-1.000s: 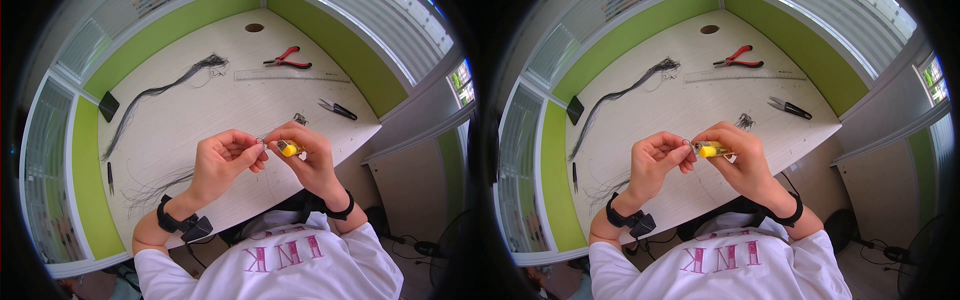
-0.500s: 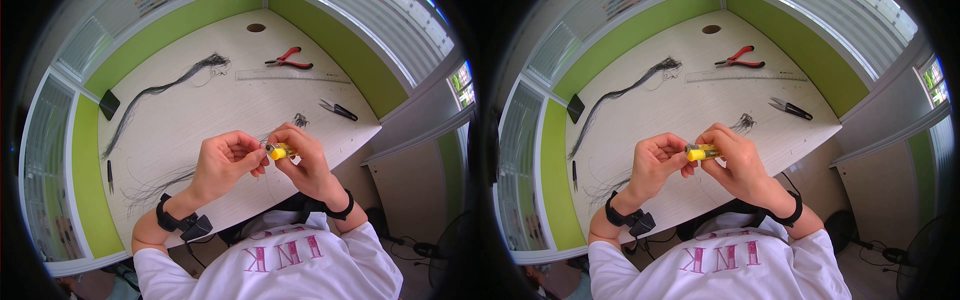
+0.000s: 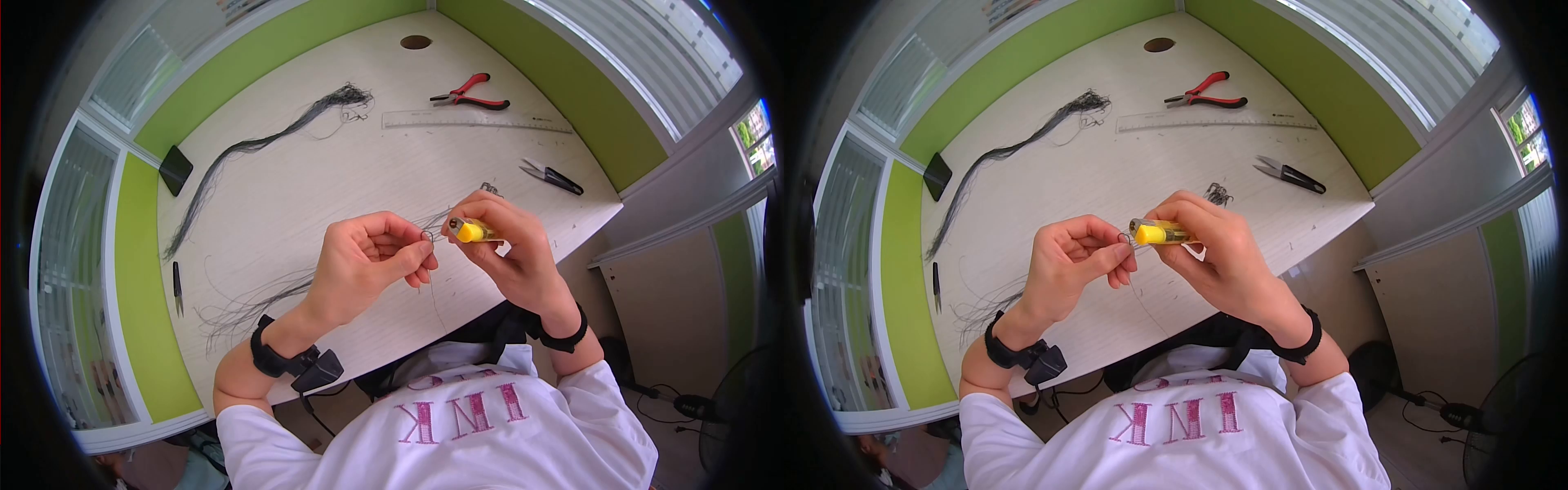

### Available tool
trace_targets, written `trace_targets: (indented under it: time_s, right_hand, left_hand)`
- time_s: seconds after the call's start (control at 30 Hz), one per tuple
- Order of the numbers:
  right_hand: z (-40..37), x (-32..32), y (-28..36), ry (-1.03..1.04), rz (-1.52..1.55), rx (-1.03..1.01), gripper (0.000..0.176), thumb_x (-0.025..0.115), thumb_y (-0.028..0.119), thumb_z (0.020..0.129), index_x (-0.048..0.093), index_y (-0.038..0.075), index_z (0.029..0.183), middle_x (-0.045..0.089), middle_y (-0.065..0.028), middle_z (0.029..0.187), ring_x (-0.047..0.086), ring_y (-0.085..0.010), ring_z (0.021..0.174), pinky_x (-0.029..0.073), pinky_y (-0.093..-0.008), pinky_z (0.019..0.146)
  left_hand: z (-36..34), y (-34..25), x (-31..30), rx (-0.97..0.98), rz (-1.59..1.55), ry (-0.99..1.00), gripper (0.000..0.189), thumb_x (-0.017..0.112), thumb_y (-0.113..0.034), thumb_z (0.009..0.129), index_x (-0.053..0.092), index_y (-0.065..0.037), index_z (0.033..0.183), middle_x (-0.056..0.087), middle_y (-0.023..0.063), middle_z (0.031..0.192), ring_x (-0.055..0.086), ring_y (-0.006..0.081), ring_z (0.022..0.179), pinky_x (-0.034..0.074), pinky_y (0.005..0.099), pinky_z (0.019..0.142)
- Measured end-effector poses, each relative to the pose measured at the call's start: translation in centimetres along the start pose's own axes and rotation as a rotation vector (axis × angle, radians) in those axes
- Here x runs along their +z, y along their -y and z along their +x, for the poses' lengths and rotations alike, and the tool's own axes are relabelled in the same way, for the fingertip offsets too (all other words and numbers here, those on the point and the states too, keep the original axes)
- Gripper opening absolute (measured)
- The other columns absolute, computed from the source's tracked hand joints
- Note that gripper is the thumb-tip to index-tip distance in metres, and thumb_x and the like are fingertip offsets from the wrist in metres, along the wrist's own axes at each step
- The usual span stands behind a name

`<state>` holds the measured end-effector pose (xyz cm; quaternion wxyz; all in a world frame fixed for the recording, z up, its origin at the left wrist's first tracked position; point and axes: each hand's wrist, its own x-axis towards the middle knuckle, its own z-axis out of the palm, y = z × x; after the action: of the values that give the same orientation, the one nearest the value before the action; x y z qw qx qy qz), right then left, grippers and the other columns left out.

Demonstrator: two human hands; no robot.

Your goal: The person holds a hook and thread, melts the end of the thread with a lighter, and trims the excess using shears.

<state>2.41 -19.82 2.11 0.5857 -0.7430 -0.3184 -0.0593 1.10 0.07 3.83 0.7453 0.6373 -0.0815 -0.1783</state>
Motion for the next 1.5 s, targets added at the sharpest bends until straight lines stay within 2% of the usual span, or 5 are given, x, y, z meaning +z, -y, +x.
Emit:
trace_targets:
  time_s: [0.4, 0.7, 0.77, 0.87, 1.5]
  right_hand:
    - [-0.1, 0.4, 0.2, 0.044, -0.024, 0.049, 0.018, 0.06, -0.001, 0.074, 0.057, -0.002, 0.092, 0.056, -0.0071, 0.08, 0.052, -0.0167, 0.064, 0.04, -0.0266, 0.054]
    - [-0.1, 0.0, 0.0, -0.044, 0.032, 0.132, 0.02, 0.057, -0.004, 0.074, 0.056, -0.001, 0.093, 0.056, -0.0064, 0.083, 0.052, -0.0164, 0.067, 0.041, -0.0249, 0.056]
    - [0.0, -0.2, -0.3, -0.043, 0.011, -0.035, 0.023, 0.055, -0.007, 0.072, 0.058, 0.0, 0.094, 0.058, -0.0061, 0.086, 0.055, -0.0173, 0.072, 0.043, -0.0249, 0.06]
    - [0.1, -0.7, -0.4, -0.002, 0.01, -0.097, 0.028, 0.055, -0.01, 0.07, 0.06, 0.002, 0.095, 0.06, -0.0065, 0.088, 0.058, -0.0184, 0.077, 0.045, -0.026, 0.064]
    - [0.5, -0.2, -1.2, 0.047, 0.193, -0.074, 0.032, 0.058, -0.013, 0.067, 0.066, 0.004, 0.092, 0.06, -0.0059, 0.087, 0.06, -0.0168, 0.08, 0.047, -0.0277, 0.065]
  left_hand:
    - [-0.2, 0.0, 0.1, 0.026, 0.048, 0.024, 0.01, 0.057, -0.001, 0.086, 0.056, 0.006, 0.094, 0.064, 0.0141, 0.08, 0.063, 0.0144, 0.066, 0.053, 0.0235, 0.061]
    - [0.1, -0.1, -0.1, -0.024, 0.011, 0.012, 0.011, 0.058, -0.003, 0.086, 0.057, 0.006, 0.092, 0.064, 0.0136, 0.079, 0.062, 0.0144, 0.064, 0.052, 0.0236, 0.059]
    - [0.1, -0.1, -0.1, -0.041, -0.014, 0.017, 0.011, 0.058, -0.003, 0.086, 0.058, 0.006, 0.092, 0.064, 0.0135, 0.078, 0.062, 0.0144, 0.064, 0.052, 0.0237, 0.059]
    - [0.2, -0.3, 0.0, -0.11, -0.086, 0.033, 0.012, 0.057, -0.005, 0.087, 0.058, 0.006, 0.093, 0.064, 0.0132, 0.078, 0.062, 0.0141, 0.063, 0.051, 0.0239, 0.059]
    - [0.3, -0.3, -0.3, -0.28, -0.248, 0.176, 0.016, 0.056, -0.008, 0.087, 0.058, 0.004, 0.096, 0.062, 0.0106, 0.076, 0.059, 0.0114, 0.062, 0.05, 0.0212, 0.058]
